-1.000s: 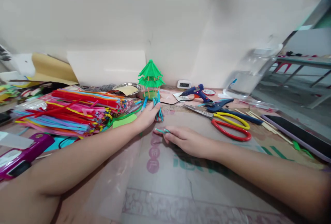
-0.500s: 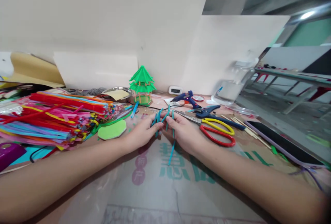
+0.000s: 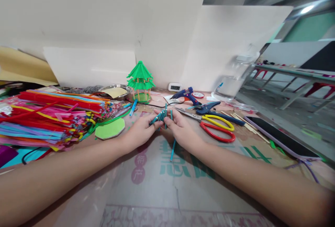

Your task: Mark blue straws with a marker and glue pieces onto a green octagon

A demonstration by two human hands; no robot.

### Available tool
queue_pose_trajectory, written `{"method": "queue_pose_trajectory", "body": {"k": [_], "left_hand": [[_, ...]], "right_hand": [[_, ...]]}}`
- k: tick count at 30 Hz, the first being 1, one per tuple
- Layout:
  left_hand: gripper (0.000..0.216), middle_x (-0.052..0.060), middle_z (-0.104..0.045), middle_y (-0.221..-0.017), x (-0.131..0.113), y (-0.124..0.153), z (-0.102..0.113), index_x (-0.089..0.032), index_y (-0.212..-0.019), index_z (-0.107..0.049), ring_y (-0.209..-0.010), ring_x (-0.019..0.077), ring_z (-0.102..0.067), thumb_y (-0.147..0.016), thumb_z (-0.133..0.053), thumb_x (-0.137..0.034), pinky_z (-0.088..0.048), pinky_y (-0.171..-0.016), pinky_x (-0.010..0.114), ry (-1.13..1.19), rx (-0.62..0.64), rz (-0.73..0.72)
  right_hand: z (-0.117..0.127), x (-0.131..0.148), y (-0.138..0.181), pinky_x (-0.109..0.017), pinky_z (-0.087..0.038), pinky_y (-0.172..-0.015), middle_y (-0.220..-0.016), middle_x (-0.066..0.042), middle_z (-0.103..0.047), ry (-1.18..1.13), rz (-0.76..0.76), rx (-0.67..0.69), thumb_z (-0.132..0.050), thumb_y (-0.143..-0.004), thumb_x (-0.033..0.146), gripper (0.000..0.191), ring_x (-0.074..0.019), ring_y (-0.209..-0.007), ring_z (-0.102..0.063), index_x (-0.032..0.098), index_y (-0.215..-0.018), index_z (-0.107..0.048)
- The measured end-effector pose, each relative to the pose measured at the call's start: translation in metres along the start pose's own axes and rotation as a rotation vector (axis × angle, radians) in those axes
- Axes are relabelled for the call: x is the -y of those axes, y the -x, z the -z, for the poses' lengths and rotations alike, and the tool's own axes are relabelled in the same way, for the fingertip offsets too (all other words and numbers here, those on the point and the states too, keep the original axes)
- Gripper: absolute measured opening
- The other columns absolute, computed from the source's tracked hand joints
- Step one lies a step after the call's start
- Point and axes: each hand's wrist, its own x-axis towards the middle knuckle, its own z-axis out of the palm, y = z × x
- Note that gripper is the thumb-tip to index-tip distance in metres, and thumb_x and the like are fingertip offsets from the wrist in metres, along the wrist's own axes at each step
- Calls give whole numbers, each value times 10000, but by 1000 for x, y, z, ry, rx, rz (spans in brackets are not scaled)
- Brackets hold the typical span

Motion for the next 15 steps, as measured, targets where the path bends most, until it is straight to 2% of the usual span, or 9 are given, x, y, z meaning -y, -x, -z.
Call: {"method": "queue_pose_trajectory", "body": {"k": [3, 5, 7, 9, 11, 13, 15], "left_hand": [[300, 26, -721, -851, 3, 0, -1, -191, -885, -696, -844, 228, -663, -963, -527, -426, -556, -809, 330, -11, 18, 2], [307, 26, -727, -863, 4, 0, -2, -190, -914, -701, -853, 228, -667, -955, -524, -438, -558, -808, 323, -8, 27, -7], [309, 33, -729, -874, 3, -1, -2, -192, -900, -687, -860, 231, -671, -951, -517, -445, -561, -813, 325, -7, 33, -18], [313, 44, -738, -910, 1, -2, -1, -196, -881, -671, -889, 237, -677, -950, -514, -457, -563, -851, 338, -5, 40, -35], [328, 49, -749, -931, -1, -2, 0, -199, -869, -664, -907, 239, -684, -963, -503, -469, -564, -891, 354, -3, 49, -48], [357, 46, -758, -914, -2, -1, 2, -198, -871, -665, -895, 236, -694, -990, -474, -476, -568, -906, 372, 1, 60, -52], [391, 45, -763, -895, -2, -1, 2, -193, -885, -673, -889, 236, -705, -1015, -449, -486, -573, -905, 384, 3, 67, -49]], "right_hand": [[-2, 1, 0, -447, -403, -1202, -1323, -98, -676, 30, 39, 18, -495, -1002, 293, 190, -227, -1276, -612, 252, -1181, -544], [-2, 2, -1, -435, -416, -1187, -1344, -104, -664, 45, 52, 33, -496, -997, 286, 214, -231, -1297, -604, 244, -1198, -555], [-1, 3, -1, -413, -463, -1129, -1252, -90, -689, 58, 32, 48, -493, -997, 297, 183, -234, -1239, -627, 237, -1143, -585], [0, 4, -1, -395, -509, -1037, -1050, -62, -703, 59, -19, 53, -485, -1013, 355, 171, -233, -1081, -659, 233, -1026, -605], [1, 6, 1, -379, -536, -920, -851, -33, -649, 47, -62, 30, -465, -1032, 466, 292, -223, -892, -643, 230, -931, -603], [3, 8, 2, -361, -531, -846, -797, -25, -613, 60, -54, -35, -441, -1037, 564, 403, -213, -816, -611, 225, -918, -623], [5, 9, 3, -350, -516, -859, -860, -38, -631, 125, 5, -124, -449, -1036, 583, 425, -212, -860, -609, 220, -963, -659]]}}
